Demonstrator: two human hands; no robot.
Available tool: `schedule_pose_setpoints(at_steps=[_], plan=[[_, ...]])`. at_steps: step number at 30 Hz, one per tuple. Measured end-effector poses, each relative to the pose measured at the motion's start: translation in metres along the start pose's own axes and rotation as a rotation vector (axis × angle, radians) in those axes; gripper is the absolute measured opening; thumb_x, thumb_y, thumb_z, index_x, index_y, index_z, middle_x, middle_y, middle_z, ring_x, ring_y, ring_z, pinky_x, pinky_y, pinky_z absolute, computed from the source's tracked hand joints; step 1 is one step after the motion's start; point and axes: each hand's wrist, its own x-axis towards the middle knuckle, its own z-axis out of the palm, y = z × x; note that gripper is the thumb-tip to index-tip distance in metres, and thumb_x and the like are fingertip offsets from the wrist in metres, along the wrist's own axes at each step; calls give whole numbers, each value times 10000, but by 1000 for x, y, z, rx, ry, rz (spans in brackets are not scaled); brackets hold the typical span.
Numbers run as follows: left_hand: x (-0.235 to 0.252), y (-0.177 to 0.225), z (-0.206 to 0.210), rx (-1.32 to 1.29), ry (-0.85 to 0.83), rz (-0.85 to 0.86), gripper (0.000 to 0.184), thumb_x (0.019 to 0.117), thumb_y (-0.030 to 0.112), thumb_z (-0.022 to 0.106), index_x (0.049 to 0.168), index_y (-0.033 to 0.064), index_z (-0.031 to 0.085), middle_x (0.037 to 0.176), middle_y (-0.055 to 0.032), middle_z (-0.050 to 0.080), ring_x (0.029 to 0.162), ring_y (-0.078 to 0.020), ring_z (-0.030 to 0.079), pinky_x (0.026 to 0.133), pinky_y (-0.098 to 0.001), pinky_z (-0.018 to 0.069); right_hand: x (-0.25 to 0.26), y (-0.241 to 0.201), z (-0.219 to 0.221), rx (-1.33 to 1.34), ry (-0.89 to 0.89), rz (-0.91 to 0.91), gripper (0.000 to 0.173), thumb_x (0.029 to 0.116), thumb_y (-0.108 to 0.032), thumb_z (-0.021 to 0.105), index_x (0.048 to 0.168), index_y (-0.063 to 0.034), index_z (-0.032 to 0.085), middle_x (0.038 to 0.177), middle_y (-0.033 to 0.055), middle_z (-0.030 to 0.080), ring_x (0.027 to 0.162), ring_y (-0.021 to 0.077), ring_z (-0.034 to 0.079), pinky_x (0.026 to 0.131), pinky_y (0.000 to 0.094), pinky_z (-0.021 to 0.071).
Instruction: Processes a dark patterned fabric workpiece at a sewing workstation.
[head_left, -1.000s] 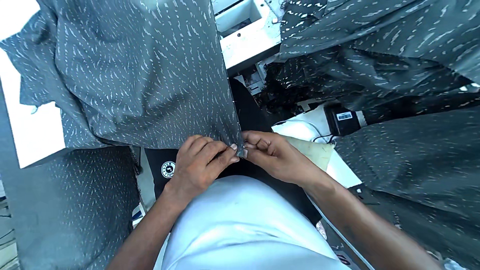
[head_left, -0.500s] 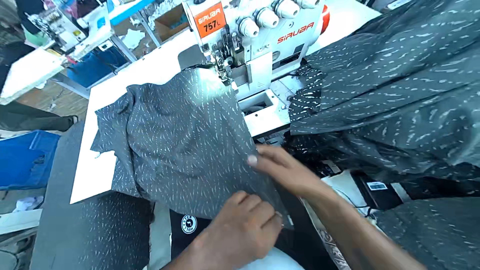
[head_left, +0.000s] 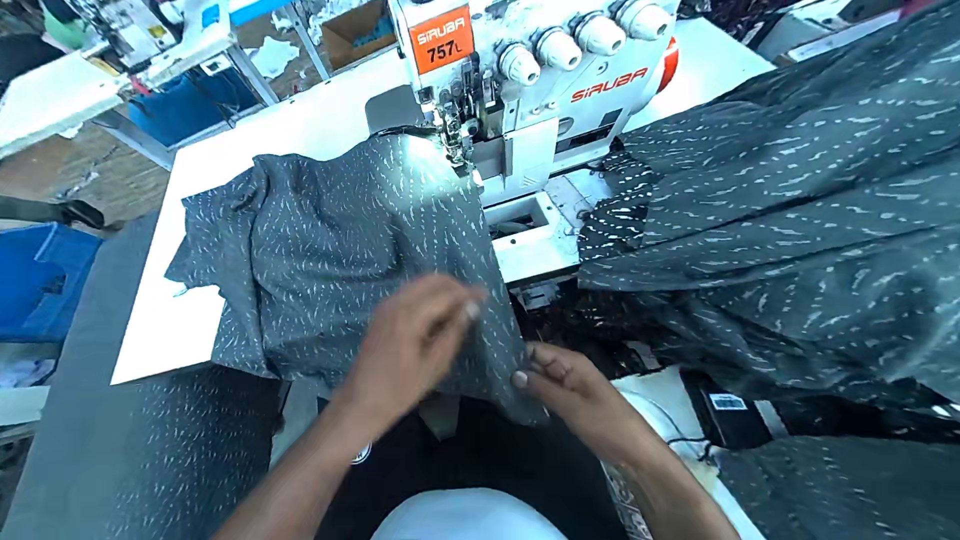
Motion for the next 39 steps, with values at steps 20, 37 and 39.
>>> schedule_pose_setpoints(at_steps=[20,37,39], plan=[[173,-99,-38,422,-56,-207,667,1060,494,274,1594,106,374,1687,-82,284,1575,-299,191,1220,-652,168,68,-73,24,-71,246,-252,378,1025,-44,542,1399,-98,524,978,92,743,806,165,724,695,302,611],[218,-128,-67,351,502,84,326,1008,145,521,1267,-11,643,1254,-190,647,1215,-311,600,1065,-455,469,144,-112,39,9,391,-311,288,1059,-39,500,1332,-38,411,835,156,724,680,271,761,647,395,674],[173,-91,-54,175,580,181,249,1012,90,508,1160,-36,664,1108,-158,677,1027,-210,667,922,-366,559,144,-111,36,-20,390,-332,287,1059,-39,492,1337,-36,422,831,149,734,688,267,764,646,392,675]])
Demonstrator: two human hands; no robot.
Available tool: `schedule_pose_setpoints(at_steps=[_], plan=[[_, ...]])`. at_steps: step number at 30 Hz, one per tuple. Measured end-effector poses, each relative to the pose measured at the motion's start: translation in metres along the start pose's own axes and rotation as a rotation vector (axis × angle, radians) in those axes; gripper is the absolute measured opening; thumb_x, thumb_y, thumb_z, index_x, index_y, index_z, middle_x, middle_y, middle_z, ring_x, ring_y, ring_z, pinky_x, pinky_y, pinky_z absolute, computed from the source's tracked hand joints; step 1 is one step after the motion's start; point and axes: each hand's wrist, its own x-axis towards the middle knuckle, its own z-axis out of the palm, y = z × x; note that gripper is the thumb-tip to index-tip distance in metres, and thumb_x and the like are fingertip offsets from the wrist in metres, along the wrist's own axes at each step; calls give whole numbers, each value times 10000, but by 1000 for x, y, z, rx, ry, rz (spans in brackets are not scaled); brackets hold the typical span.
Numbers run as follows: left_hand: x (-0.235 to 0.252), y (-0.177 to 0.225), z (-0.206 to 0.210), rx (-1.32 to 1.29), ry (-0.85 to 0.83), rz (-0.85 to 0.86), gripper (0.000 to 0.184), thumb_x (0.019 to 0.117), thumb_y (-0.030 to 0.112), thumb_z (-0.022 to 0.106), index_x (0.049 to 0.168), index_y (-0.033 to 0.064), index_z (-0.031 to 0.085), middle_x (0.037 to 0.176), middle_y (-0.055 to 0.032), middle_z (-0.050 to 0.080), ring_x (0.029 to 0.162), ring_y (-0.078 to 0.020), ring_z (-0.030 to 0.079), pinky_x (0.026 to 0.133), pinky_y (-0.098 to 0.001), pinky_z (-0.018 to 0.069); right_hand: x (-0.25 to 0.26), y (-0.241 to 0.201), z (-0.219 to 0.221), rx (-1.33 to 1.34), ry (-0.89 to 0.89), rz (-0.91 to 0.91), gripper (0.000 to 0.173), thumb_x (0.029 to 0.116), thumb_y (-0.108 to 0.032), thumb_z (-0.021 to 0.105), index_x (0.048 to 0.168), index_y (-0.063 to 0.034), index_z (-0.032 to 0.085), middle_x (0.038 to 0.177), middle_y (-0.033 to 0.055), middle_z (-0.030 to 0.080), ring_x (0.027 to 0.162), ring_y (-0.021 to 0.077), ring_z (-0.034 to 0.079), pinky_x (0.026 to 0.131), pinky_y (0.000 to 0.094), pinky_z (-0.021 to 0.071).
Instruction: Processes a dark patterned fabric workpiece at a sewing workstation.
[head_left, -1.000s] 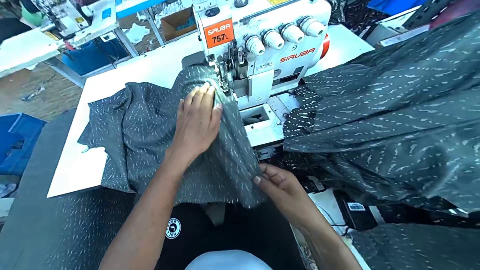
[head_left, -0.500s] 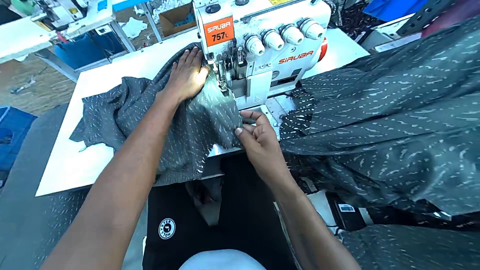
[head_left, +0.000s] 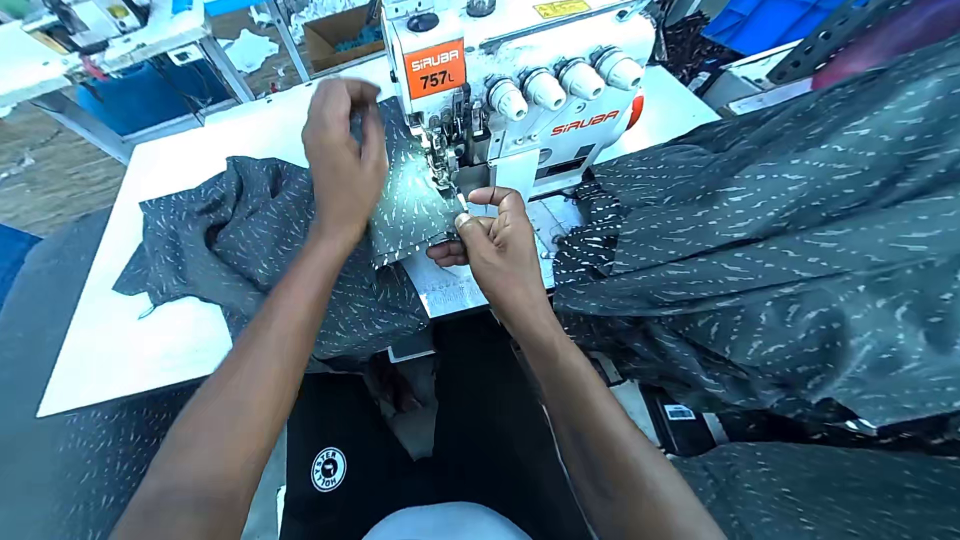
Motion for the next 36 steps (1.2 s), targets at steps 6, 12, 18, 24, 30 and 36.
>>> schedule_pose_setpoints(at_steps=[6,12,18,24,30,36], plan=[[-65,35,-14,-145,-349,48,296,976,82,510,1076,114,786,1167,-30,725,1162,-181,615,1020,-375,481,2,-1,-6,-126,-4,-55,286,1044,-66,489,1327,-48,452,794,103,723,635,213,740,574,346,645],[-56,5,-11,-233,-386,178,379,976,16,449,1078,122,799,1186,-36,721,1217,-206,585,1086,-397,431,16,-8,-2,-352,72,-50,218,1019,-126,544,1228,-64,539,666,35,684,495,136,664,447,297,574],[-35,-29,-9,-246,-436,187,335,986,120,489,1132,123,790,1255,-37,700,1279,-219,550,1145,-426,374,26,-3,-2,-715,217,-170,247,965,-212,568,1185,-113,623,678,26,636,527,179,610,506,418,533],[-73,37,-32,183,-441,200,276,996,227,650,1231,114,740,1114,-125,666,1012,-297,632,872,-455,535,-29,13,-10,-900,185,-607,355,984,-158,574,1317,-38,614,536,-9,495,418,159,473,393,372,407],[-99,74,-34,-175,-341,-100,186,988,137,619,1072,89,778,914,-22,647,765,-80,613,678,-256,544,-9,-4,-7,-1220,10,-558,311,994,-149,565,1253,-208,726,734,105,696,606,335,666,491,520,486],[-74,88,17,18,-144,-25,227,977,127,610,1097,173,797,956,-33,708,779,-158,685,619,-367,567,26,15,-5,-925,383,-498,273,967,-105,555,1157,-139,749,795,93,724,631,257,666,562,483,511]])
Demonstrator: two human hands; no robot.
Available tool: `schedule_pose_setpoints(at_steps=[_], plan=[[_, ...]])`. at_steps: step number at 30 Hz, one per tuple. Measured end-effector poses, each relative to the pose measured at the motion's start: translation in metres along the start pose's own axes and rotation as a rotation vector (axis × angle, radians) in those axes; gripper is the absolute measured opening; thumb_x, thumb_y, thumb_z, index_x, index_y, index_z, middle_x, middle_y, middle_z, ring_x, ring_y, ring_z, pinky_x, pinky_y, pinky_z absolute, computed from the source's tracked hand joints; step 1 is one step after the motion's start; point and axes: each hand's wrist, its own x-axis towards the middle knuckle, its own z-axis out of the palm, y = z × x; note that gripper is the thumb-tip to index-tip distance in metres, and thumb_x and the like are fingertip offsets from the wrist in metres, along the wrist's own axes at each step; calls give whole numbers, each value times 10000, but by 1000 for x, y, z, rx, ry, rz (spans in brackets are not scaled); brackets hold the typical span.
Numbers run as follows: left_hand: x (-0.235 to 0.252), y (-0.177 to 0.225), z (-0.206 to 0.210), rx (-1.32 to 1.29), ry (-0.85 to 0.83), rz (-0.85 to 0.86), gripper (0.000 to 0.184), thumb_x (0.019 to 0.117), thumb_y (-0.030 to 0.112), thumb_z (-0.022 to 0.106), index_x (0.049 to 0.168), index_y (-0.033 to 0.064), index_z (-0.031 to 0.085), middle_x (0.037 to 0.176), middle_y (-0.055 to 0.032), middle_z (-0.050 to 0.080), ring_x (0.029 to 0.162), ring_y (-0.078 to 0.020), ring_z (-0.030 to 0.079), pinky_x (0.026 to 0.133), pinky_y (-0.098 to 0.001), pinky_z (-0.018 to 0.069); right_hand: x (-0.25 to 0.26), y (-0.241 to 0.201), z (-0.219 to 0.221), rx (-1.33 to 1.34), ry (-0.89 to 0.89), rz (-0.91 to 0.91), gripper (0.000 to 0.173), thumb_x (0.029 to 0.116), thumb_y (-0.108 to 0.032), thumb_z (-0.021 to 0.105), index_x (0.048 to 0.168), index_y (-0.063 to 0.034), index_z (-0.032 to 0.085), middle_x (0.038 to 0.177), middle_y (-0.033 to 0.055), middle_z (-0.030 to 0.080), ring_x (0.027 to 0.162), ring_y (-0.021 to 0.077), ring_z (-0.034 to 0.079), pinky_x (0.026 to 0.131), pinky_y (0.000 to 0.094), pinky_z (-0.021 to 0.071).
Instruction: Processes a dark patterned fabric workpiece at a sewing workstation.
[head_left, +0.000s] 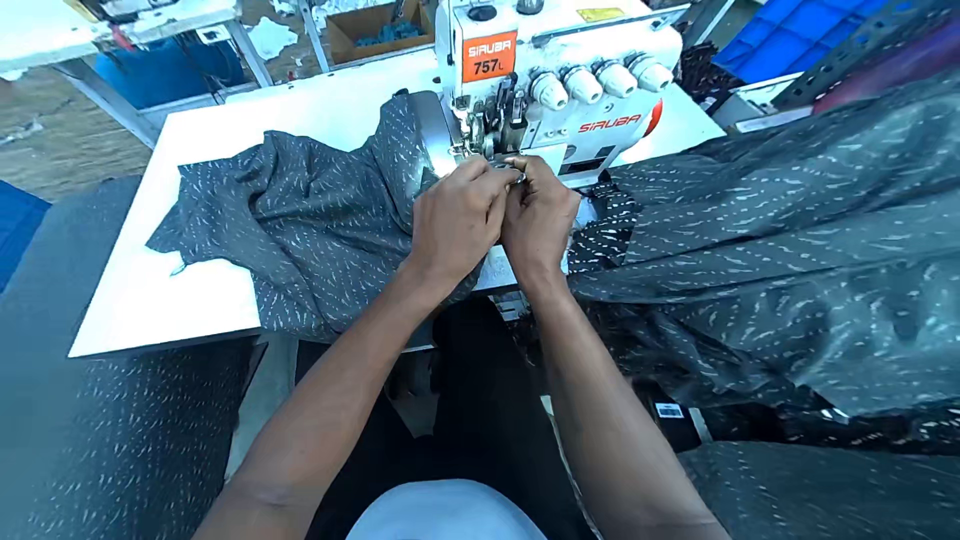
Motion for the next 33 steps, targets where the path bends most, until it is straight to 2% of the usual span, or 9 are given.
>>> schedule_pose_setpoints(at_steps=[5,8,10,12,14,17,24,29,33], plan=[[-38,-2,-38,11,-26,126,197,991,118,649,1133,133,784,1033,-56,724,914,-179,694,735,-336,592,-49,-9,-32,391,-151,25,231,1054,-178,552,1221,-42,636,833,34,688,640,120,661,573,309,594],[-60,-12,-40,-126,7,20,185,994,99,641,1107,111,787,1072,-43,749,946,-152,707,791,-324,601,-71,-9,-33,847,-371,317,344,1102,-278,427,1200,-18,630,954,84,732,813,194,731,749,375,641],[-57,-13,-29,-193,54,-59,175,996,102,640,1088,106,789,1033,-37,756,923,-135,709,805,-326,604,-70,-11,-29,1049,-462,546,504,1115,-426,302,1204,-70,648,999,42,722,861,138,705,792,325,606],[-42,5,-25,-161,13,6,184,1008,109,621,1090,100,786,1035,-56,752,963,-176,708,833,-365,596,-51,-19,-34,1266,-439,720,536,1082,-567,305,1057,-179,672,917,-31,705,826,76,676,771,282,579],[-28,21,-10,-43,-32,135,181,982,80,627,1030,119,797,999,-45,751,929,-198,711,750,-369,601,-31,-26,-42,1372,-297,804,375,1067,-509,425,908,-239,631,791,-78,674,746,30,656,703,239,568],[-6,29,16,68,-75,247,138,920,18,662,922,94,777,929,-59,735,869,-237,699,643,-381,569,-13,-24,-41,1655,-156,979,216,1060,-331,465,1014,-179,611,873,-16,670,832,73,676,758,272,581],[-34,13,17,32,-134,282,151,961,70,643,991,118,783,994,-41,742,838,-203,709,634,-357,583,-44,-11,-41,1567,-296,1035,246,1048,-342,489,933,-203,657,802,-45,674,754,46,674,714,247,585],[-19,13,32,49,16,308,177,940,27,654,974,117,801,1003,-41,761,804,-209,707,610,-345,571,-22,-22,-34,1694,-79,998,217,1068,-269,438,1008,-157,614,846,-4,658,804,72,669,747,255,572],[-28,18,2,-43,-69,351,177,963,38,636,1020,101,791,1032,-60,755,903,-216,721,720,-370,606,-42,-20,-47,1576,-332,857,353,1066,-493,441,1160,-214,635,978,-36,687,925,67,671,832,292,574]])
